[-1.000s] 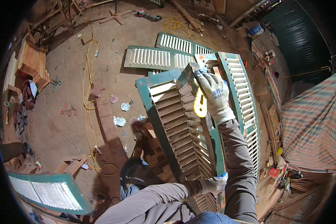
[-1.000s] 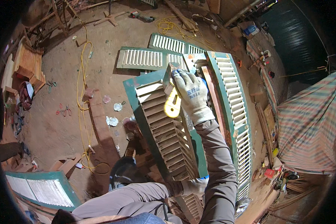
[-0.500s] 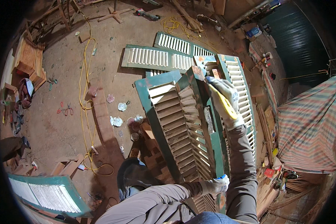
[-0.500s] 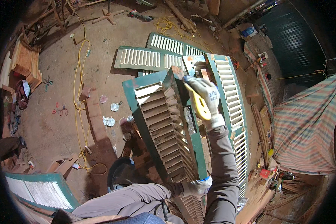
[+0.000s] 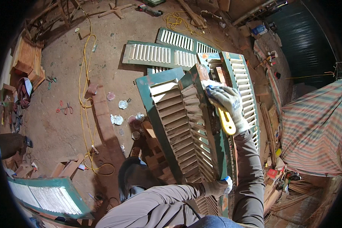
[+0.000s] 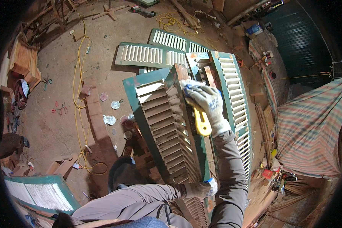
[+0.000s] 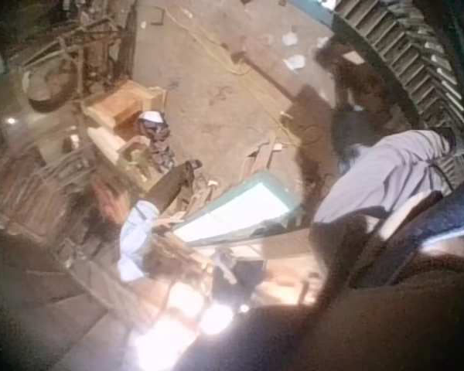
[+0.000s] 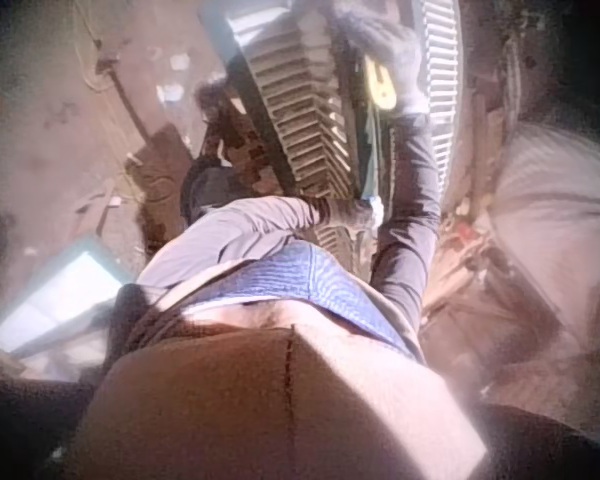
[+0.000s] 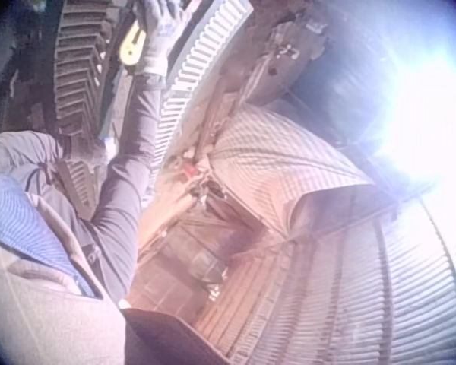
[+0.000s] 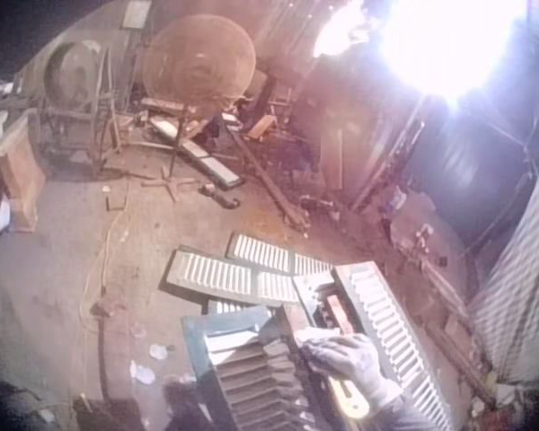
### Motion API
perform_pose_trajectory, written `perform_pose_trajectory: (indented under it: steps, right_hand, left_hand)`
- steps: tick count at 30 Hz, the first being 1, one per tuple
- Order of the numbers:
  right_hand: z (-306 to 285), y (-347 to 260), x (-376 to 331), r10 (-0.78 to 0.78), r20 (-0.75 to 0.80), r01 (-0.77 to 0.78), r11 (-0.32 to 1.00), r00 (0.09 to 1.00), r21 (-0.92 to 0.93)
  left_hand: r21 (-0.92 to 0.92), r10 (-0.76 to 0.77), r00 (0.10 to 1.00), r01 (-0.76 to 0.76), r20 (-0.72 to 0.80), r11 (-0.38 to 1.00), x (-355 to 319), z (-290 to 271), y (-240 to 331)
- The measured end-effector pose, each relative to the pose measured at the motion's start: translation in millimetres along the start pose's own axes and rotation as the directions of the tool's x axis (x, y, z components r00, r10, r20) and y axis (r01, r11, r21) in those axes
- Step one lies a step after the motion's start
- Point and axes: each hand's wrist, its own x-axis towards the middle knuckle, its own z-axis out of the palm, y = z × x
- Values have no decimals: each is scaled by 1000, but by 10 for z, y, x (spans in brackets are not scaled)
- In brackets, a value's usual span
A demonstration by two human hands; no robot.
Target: The person applies a reddish-brown finish to wooden louvered shutters using a yellow-handled brush. They repeatedly dip the brush into a small metal bowl and paint the slats and frame of multiple shutters arranged on a workbench.
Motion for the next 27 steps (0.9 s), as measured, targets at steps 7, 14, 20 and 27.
perform_pose_trajectory:
  steps: [7,14,20,27]
  right_hand:
    - [-308,-23,148,141,-38,-112,902,989,418]
    - [-23,248,432,76,-48,-61,963,996,261]
    - [-247,50,172,23,36,-33,955,999,296]
    - [-91,244,451,117,-68,-97,964,991,247]
  left_hand:
    - [4,-35,998,36,-47,999,-35,21,-40]
    - [-25,-11,998,10,-67,1000,-69,-89,26]
    - [-27,-54,997,53,-53,998,-29,28,-113]
    - [-8,-19,1000,19,24,1000,-103,-167,-24]
